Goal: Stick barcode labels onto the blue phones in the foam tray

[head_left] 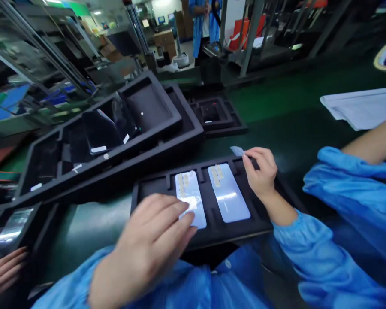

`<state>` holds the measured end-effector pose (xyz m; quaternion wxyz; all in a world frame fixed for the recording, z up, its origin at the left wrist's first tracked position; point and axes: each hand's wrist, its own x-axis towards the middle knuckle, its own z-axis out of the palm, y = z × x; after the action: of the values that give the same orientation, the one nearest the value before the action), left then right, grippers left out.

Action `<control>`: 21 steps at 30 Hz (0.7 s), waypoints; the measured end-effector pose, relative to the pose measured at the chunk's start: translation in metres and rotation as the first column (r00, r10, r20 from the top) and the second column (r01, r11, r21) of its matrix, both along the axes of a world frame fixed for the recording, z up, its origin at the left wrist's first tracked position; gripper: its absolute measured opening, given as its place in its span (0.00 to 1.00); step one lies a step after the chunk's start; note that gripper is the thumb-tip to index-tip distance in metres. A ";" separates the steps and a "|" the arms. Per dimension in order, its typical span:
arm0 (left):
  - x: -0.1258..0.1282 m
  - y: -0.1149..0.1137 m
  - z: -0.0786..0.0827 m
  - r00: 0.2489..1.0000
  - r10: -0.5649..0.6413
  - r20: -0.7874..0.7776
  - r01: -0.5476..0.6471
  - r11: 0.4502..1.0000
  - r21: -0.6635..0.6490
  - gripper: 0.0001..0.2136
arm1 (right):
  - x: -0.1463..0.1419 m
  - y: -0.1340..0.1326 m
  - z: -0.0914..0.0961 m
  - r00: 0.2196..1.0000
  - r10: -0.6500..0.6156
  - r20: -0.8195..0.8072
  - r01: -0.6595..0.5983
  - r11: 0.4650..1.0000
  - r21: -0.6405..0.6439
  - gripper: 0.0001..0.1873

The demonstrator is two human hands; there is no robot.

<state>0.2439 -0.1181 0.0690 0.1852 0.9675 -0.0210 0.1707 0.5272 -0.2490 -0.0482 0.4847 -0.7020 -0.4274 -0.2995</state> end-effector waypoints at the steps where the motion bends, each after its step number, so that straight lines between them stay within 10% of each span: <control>1: 0.001 -0.005 -0.021 0.998 -0.035 -0.043 0.036 0.999 0.022 0.27 | 0.001 0.000 -0.004 1.000 -0.015 0.018 0.016 1.000 -0.024 0.10; 6: 0.009 -0.009 -0.105 0.934 0.039 -0.355 -0.036 0.999 0.013 0.20 | -0.004 -0.004 -0.017 1.000 0.022 -0.006 -0.022 0.995 -0.099 0.14; 14: 0.047 -0.030 -0.097 0.923 -0.237 -0.304 0.261 0.965 0.040 0.13 | -0.014 0.001 -0.020 0.985 0.100 -0.143 -0.106 0.994 -0.035 0.14; 21: 0.043 -0.036 -0.141 0.947 -0.189 -0.259 0.194 0.981 -0.009 0.09 | -0.047 0.014 -0.025 0.938 0.201 -0.281 -0.202 0.979 0.025 0.10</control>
<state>0.2867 -0.1540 -0.0717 0.1941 0.9764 -0.0917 0.0239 0.4800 -0.2348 -0.0729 0.5673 -0.6909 -0.4243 -0.1444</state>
